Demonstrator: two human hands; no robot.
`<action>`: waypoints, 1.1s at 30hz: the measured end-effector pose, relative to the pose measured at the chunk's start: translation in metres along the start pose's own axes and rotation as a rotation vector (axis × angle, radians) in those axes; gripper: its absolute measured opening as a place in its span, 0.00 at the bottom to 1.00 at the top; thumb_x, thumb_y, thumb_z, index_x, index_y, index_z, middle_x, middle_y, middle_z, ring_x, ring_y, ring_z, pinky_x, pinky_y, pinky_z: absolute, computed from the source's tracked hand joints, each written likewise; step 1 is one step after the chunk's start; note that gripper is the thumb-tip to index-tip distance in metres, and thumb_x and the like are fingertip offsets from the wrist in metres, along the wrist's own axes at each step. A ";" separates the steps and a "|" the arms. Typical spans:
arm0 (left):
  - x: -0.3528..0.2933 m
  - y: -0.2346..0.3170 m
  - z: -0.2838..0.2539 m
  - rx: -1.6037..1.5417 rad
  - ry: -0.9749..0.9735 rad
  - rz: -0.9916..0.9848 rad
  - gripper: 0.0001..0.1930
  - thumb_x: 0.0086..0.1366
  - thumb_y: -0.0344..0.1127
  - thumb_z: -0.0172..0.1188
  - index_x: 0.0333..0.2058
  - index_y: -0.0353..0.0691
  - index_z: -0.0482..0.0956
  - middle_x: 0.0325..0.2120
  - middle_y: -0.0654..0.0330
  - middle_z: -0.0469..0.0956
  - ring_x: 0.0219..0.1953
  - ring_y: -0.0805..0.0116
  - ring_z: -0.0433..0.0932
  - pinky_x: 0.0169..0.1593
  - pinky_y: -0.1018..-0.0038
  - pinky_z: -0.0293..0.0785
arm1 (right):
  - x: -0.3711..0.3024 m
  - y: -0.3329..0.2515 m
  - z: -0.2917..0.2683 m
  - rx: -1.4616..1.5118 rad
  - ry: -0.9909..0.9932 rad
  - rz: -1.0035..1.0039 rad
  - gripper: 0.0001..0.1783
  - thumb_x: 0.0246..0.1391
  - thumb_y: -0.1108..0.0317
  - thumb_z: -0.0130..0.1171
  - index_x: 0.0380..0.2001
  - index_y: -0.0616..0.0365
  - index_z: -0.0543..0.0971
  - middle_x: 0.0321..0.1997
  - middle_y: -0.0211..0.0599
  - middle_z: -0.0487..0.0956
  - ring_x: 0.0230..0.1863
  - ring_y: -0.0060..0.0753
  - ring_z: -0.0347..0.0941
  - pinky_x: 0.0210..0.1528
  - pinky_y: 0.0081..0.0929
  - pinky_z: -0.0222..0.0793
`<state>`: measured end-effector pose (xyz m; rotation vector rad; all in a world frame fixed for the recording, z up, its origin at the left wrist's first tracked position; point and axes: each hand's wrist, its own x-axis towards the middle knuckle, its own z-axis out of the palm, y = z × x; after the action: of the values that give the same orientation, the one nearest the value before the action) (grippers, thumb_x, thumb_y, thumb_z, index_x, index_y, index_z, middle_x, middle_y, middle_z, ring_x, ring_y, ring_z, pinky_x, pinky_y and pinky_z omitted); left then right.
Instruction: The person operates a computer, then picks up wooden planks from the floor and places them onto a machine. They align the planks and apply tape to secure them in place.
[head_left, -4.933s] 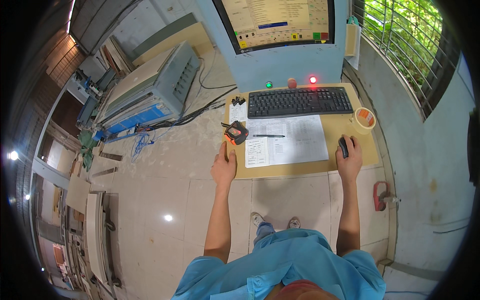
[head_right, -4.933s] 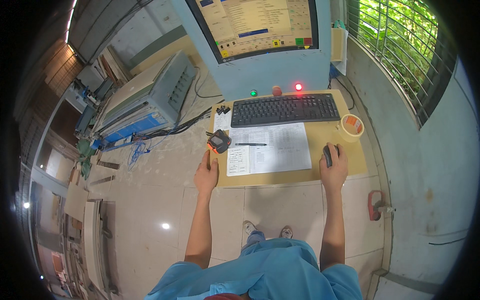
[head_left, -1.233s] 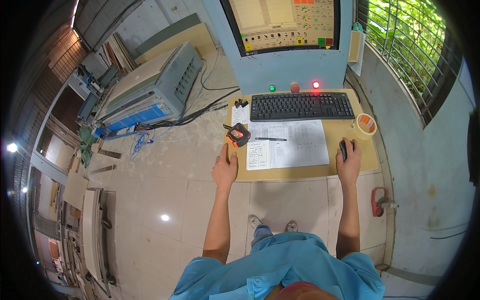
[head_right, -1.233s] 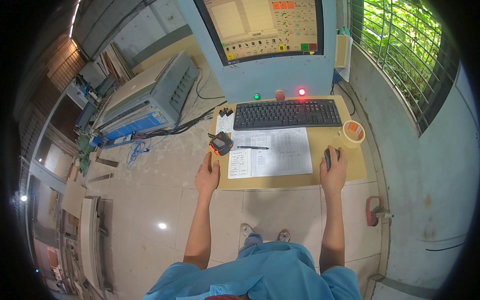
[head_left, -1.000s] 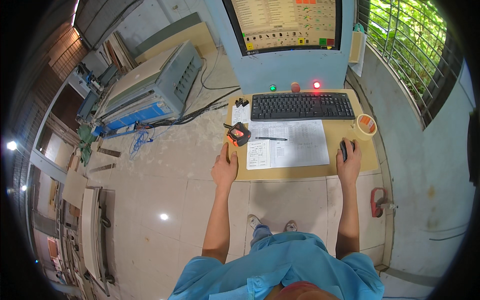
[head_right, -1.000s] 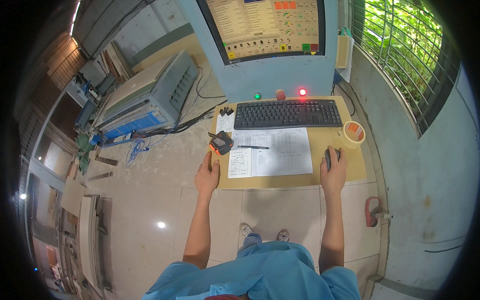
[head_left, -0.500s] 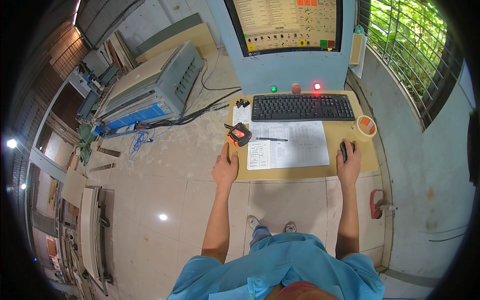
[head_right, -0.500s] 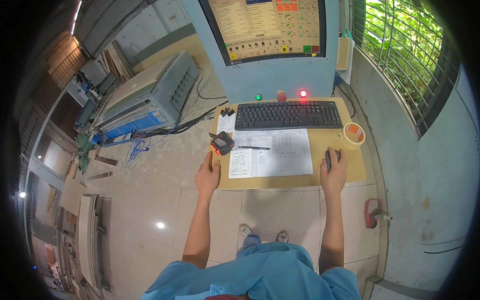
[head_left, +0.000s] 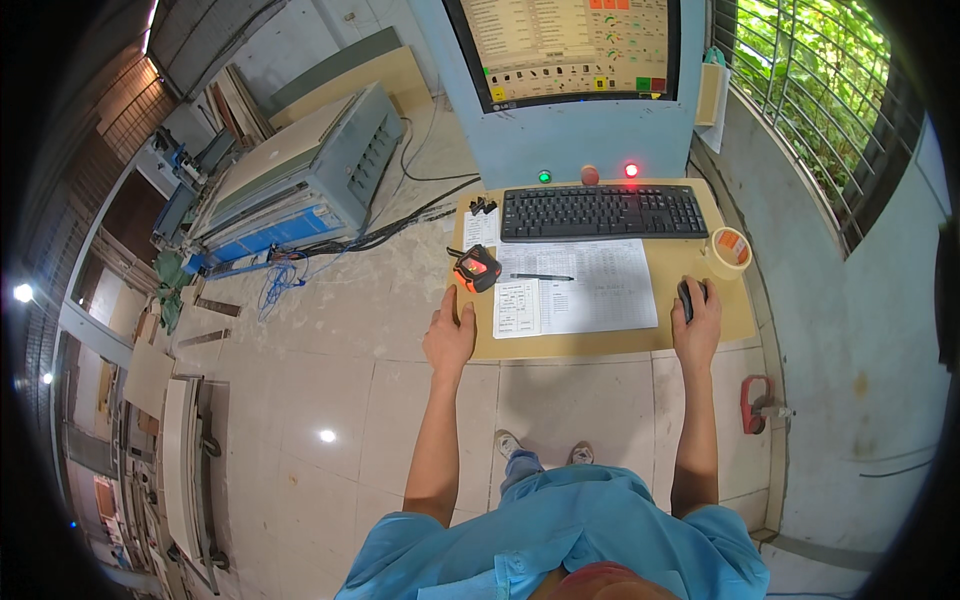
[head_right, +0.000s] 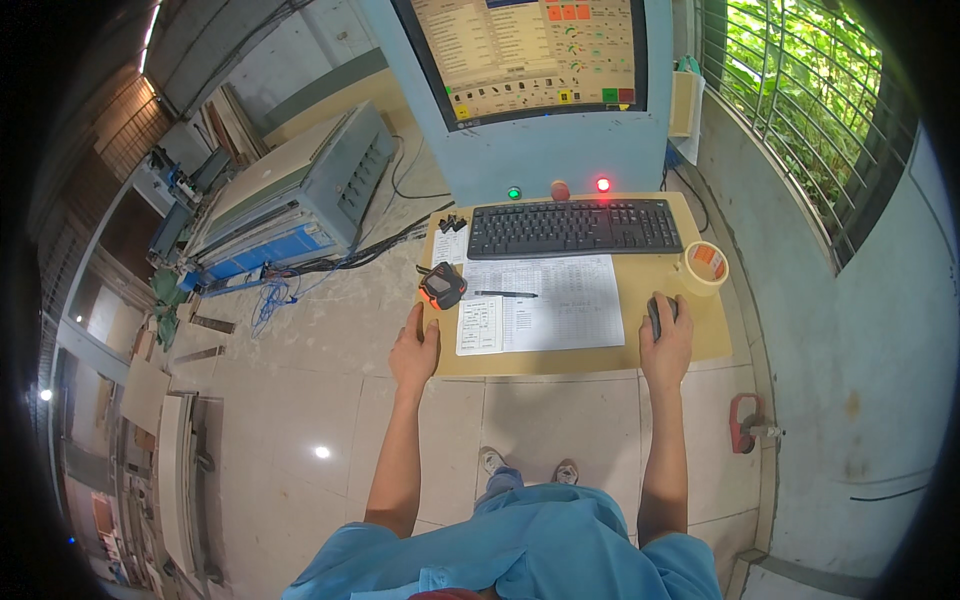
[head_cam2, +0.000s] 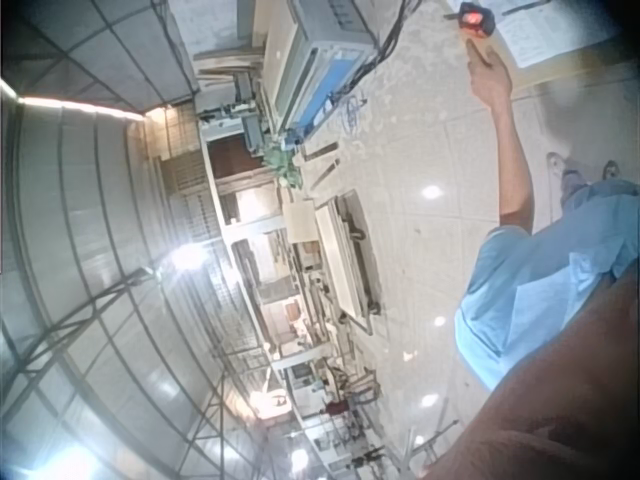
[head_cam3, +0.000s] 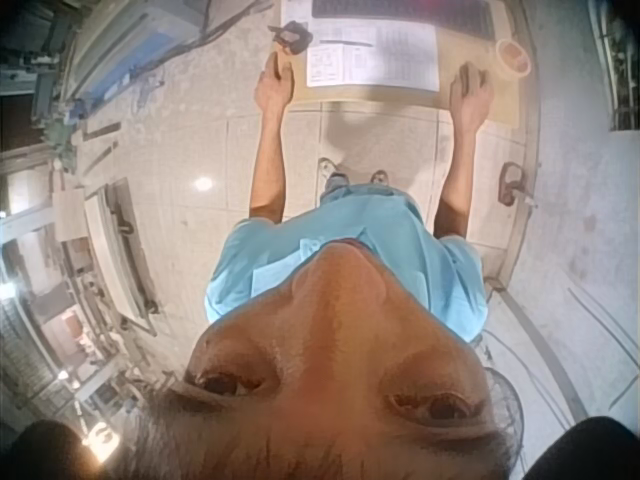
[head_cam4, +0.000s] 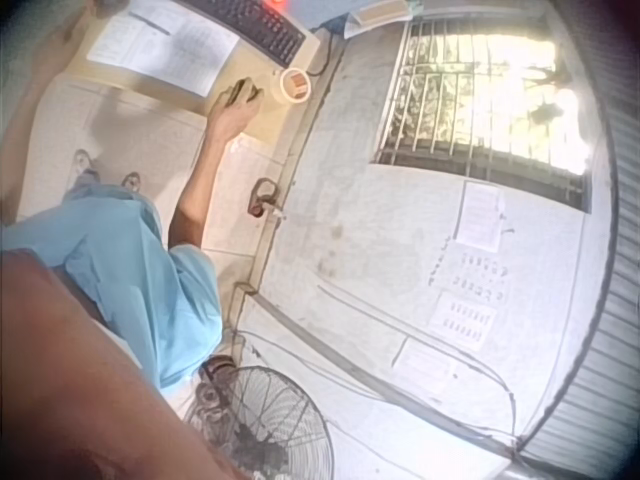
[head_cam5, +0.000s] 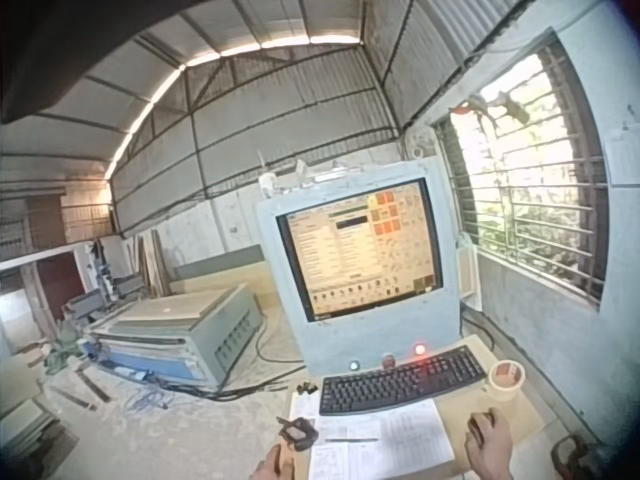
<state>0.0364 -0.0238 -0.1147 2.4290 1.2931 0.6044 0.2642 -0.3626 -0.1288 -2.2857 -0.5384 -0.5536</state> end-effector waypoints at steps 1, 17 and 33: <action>0.000 0.000 0.000 0.006 -0.006 -0.005 0.28 0.68 0.52 0.55 0.67 0.60 0.69 0.37 0.50 0.83 0.39 0.48 0.84 0.42 0.54 0.78 | 0.000 0.000 0.000 -0.007 -0.001 0.008 0.25 0.59 0.66 0.60 0.61 0.49 0.75 0.66 0.59 0.68 0.65 0.60 0.66 0.66 0.47 0.65; -0.001 0.005 -0.005 0.011 -0.025 -0.017 0.28 0.69 0.53 0.54 0.67 0.60 0.69 0.40 0.48 0.83 0.41 0.47 0.84 0.44 0.53 0.78 | -0.001 0.006 0.002 0.020 -0.040 -0.018 0.25 0.60 0.66 0.60 0.62 0.46 0.75 0.68 0.57 0.67 0.66 0.60 0.66 0.65 0.46 0.66; 0.000 -0.001 0.000 0.027 -0.007 0.014 0.29 0.69 0.54 0.54 0.68 0.59 0.68 0.39 0.50 0.82 0.38 0.49 0.84 0.42 0.54 0.79 | -0.001 0.006 0.001 0.035 -0.042 -0.018 0.25 0.59 0.66 0.61 0.61 0.48 0.76 0.68 0.56 0.67 0.66 0.60 0.66 0.65 0.46 0.66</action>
<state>0.0359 -0.0235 -0.1155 2.4613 1.2906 0.5853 0.2669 -0.3656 -0.1333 -2.2658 -0.5854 -0.5025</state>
